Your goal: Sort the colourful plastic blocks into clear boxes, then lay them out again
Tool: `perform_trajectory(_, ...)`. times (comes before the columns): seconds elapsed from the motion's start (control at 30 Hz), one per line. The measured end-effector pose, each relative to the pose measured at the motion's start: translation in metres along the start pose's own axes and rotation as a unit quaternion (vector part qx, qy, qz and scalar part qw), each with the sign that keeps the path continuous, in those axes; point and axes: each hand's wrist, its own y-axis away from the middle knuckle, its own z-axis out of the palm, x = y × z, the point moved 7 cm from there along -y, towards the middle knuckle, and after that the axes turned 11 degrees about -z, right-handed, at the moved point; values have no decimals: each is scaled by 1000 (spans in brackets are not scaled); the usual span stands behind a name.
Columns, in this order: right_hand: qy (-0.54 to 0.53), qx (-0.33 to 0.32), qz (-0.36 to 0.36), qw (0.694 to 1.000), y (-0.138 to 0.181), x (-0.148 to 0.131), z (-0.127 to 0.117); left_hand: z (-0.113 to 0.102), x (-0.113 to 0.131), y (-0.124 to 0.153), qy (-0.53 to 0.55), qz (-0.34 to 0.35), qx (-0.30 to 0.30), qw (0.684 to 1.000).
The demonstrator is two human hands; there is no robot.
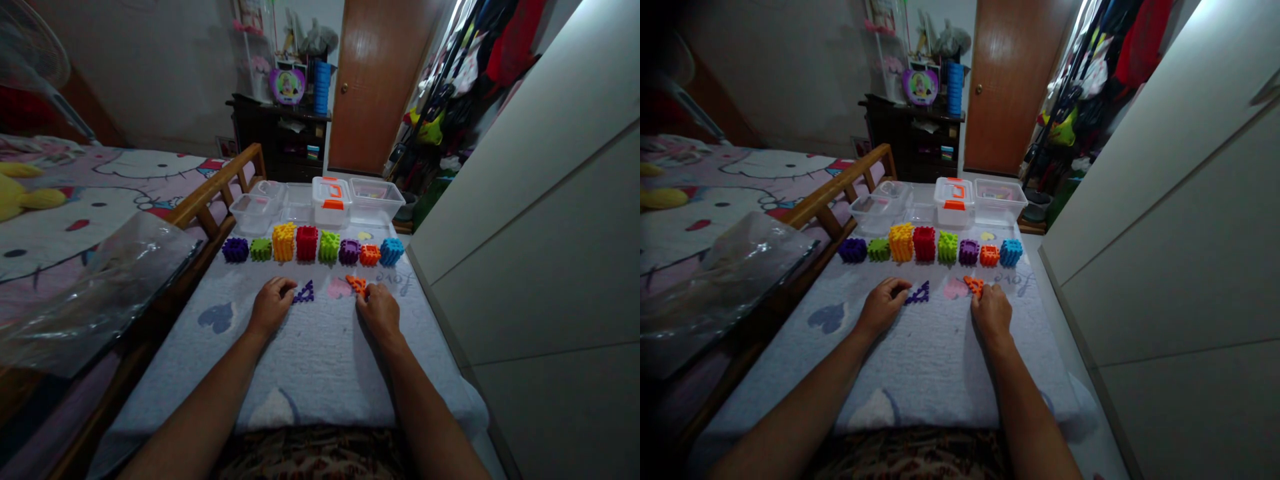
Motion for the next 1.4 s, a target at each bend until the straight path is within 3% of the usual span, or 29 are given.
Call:
perform_trajectory(0.57, -36, 28, 15, 999, -1, 9, 5, 2, -4, -2, -2, 2, 0, 1000)
perform_trajectory(0.73, -75, 74, 26, 994, -13, 24, -13, 1, -2, -2, -2, 4, 1, 1000)
perform_trajectory(0.93, -83, 139, 63, 985, -50, 41, -46, -2, 3, 0, 0, 2, 1, 1000)
perform_trajectory(1.13, -61, 111, 117, 985, -80, 39, -46, 0, 0, 0, 5, -7, -3, 1000)
perform_trajectory(1.4, -36, 79, 134, 987, -90, 37, -33, 1, -2, -1, 9, -1, -4, 1000)
